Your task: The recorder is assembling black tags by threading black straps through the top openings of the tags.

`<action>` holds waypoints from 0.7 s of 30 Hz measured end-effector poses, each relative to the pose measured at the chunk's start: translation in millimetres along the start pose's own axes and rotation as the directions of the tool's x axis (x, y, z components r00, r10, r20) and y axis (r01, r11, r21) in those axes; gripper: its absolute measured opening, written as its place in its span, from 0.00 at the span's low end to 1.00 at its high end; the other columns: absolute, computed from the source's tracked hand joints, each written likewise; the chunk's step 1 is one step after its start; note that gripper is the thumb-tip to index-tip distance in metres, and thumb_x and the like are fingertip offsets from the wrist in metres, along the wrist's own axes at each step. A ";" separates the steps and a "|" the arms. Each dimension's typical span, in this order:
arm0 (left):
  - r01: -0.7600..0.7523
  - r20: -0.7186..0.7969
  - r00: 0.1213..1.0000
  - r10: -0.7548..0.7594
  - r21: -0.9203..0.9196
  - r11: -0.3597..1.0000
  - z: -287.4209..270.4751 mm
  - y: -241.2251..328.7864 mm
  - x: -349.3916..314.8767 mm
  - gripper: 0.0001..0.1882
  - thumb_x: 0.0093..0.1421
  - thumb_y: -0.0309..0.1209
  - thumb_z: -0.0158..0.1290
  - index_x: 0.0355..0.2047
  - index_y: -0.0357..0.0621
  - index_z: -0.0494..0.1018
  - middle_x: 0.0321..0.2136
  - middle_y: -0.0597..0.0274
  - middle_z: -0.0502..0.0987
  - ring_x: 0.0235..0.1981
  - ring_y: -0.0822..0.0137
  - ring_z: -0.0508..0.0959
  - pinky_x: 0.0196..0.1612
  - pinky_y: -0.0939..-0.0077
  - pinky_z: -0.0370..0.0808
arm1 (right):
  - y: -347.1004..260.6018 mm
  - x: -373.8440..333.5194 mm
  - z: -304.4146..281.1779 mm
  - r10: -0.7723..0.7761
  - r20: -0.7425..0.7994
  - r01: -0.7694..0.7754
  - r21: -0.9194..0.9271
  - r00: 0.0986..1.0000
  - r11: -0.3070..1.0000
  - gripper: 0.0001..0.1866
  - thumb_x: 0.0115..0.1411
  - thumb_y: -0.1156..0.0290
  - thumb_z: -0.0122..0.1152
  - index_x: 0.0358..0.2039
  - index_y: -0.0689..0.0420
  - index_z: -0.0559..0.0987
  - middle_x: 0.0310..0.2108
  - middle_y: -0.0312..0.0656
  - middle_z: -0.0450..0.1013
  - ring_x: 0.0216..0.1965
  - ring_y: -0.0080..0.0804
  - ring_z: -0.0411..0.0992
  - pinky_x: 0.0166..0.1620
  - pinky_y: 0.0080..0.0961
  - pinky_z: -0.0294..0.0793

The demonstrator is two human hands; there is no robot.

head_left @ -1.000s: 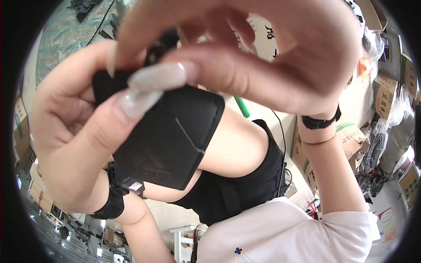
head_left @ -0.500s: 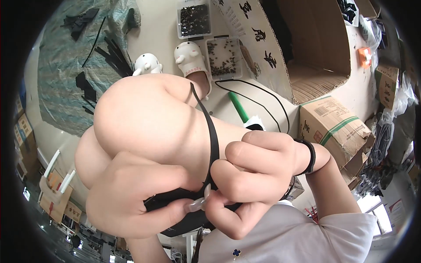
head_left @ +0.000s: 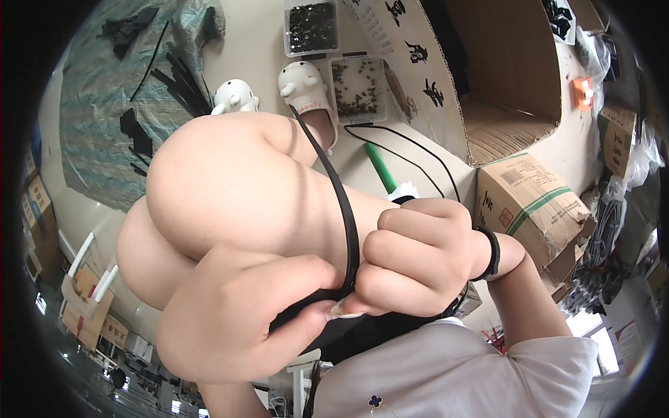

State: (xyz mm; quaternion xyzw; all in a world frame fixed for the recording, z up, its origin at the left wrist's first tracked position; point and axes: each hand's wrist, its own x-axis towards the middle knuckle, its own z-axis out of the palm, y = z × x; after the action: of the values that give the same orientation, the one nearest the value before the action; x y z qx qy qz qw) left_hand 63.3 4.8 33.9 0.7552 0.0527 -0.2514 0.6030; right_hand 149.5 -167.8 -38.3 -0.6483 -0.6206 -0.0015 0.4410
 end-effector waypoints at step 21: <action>-0.017 -0.030 0.999 0.020 0.107 0.994 8.4 3.7 -3.1 0.08 0.39 0.19 0.53 0.24 0.34 0.72 0.16 0.55 0.72 0.16 0.61 0.74 0.22 0.76 0.70 | -0.9 -0.5 -9.4 -0.040 0.056 0.041 -0.020 0.998 0.999 0.15 0.49 0.65 0.57 0.14 0.54 0.62 0.15 0.31 0.56 0.13 0.19 0.55 0.14 0.12 0.52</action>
State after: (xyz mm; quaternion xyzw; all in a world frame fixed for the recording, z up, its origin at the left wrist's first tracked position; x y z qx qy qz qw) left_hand 59.3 -3.4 37.3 0.7905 0.0414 -0.2365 0.5634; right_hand 153.8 -173.7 -32.3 -0.6400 -0.6456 0.0009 0.4167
